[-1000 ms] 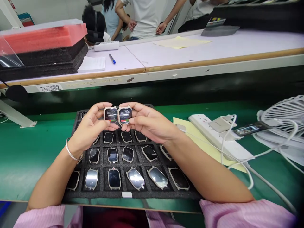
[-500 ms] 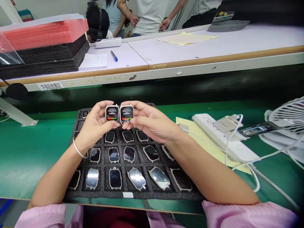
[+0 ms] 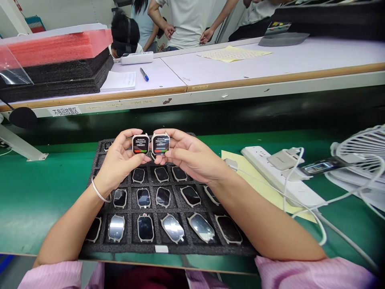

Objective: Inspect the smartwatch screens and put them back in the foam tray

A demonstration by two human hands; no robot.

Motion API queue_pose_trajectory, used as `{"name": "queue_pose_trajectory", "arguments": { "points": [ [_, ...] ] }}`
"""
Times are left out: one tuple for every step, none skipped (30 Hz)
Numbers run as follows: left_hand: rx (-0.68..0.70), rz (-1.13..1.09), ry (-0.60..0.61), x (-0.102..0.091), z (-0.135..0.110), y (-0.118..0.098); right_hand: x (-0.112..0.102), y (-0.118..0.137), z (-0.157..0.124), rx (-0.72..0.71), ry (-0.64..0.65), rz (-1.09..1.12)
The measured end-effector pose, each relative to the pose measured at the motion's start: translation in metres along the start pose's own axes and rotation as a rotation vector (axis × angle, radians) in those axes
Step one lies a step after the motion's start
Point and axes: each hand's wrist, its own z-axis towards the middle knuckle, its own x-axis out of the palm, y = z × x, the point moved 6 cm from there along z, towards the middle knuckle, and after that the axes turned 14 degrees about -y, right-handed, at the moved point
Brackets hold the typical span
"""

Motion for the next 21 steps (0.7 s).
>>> {"name": "queue_pose_trajectory", "arguments": {
  "points": [
    [0.0, 0.0, 0.001, 0.0, 0.0, 0.0001, 0.0001, 0.0003, 0.0, -0.002, -0.001, -0.003],
    [-0.001, 0.001, 0.0, -0.0001, 0.0001, 0.0002, 0.0003, 0.0005, -0.0001, -0.003, 0.0, -0.006],
    [-0.002, 0.002, -0.001, 0.0, 0.0002, 0.0003, 0.0006, 0.0007, -0.0001, -0.005, 0.002, -0.008],
    [-0.003, 0.004, -0.002, 0.0, 0.0002, 0.0003, 0.001, 0.0008, -0.0001, -0.007, 0.003, -0.009],
    [-0.003, 0.005, -0.003, 0.0002, 0.0002, 0.0002, 0.0012, 0.0009, -0.0002, -0.008, 0.006, -0.01],
    [-0.003, 0.005, -0.003, 0.0004, 0.0002, 0.0, 0.0014, 0.0008, -0.0002, -0.01, 0.007, -0.011],
    [-0.001, 0.006, -0.004, 0.0006, 0.0001, -0.0003, 0.0015, 0.0006, -0.0002, -0.011, 0.009, -0.011],
    [0.002, 0.007, -0.004, 0.0007, 0.0001, -0.0007, 0.0015, 0.0003, -0.0002, -0.013, 0.01, -0.013],
    [0.007, 0.011, -0.007, 0.0006, 0.0, -0.0011, 0.0013, -0.0001, -0.0001, -0.017, 0.01, -0.014],
    [0.012, 0.015, -0.008, 0.0004, 0.0, -0.0013, 0.0012, -0.0005, 0.0, -0.022, 0.011, -0.017],
    [0.015, 0.02, -0.008, 0.0002, 0.0001, -0.0014, 0.0011, -0.0008, 0.0001, -0.03, 0.013, -0.019],
    [0.018, 0.023, -0.006, -0.0001, 0.0001, -0.0013, 0.001, -0.001, 0.0003, -0.038, 0.015, -0.022],
    [0.018, 0.025, -0.004, -0.0003, 0.0001, -0.001, 0.0011, -0.0011, 0.0004, -0.044, 0.019, -0.025],
    [0.017, 0.023, -0.002, -0.0005, 0.0001, -0.0007, 0.0012, -0.0011, 0.0004, -0.049, 0.022, -0.027],
    [0.018, 0.018, 0.0, -0.0007, 0.0001, -0.0005, 0.0013, -0.001, 0.0005, -0.051, 0.023, -0.028],
    [0.018, 0.013, 0.0, -0.0009, 0.0, -0.0003, 0.0015, -0.0007, 0.0005, -0.051, 0.024, -0.028],
    [0.017, 0.008, 0.001, -0.0009, -0.0002, -0.0002, 0.0016, -0.0004, 0.0005, -0.05, 0.023, -0.027],
    [0.012, 0.005, 0.003, -0.0009, -0.0005, 0.0, 0.0015, 0.0001, 0.0005, -0.049, 0.018, -0.026],
    [0.005, 0.004, 0.006, -0.0007, -0.0009, 0.0003, 0.0013, 0.0005, 0.0006, -0.048, 0.011, -0.026],
    [-0.006, 0.005, 0.008, -0.0005, -0.0013, 0.0006, 0.0009, 0.0008, 0.0007, -0.047, 0.003, -0.026],
    [-0.018, 0.008, 0.012, -0.0003, -0.0019, 0.0009, 0.0005, 0.0009, 0.0009, -0.044, -0.006, -0.025]
  ]
}}
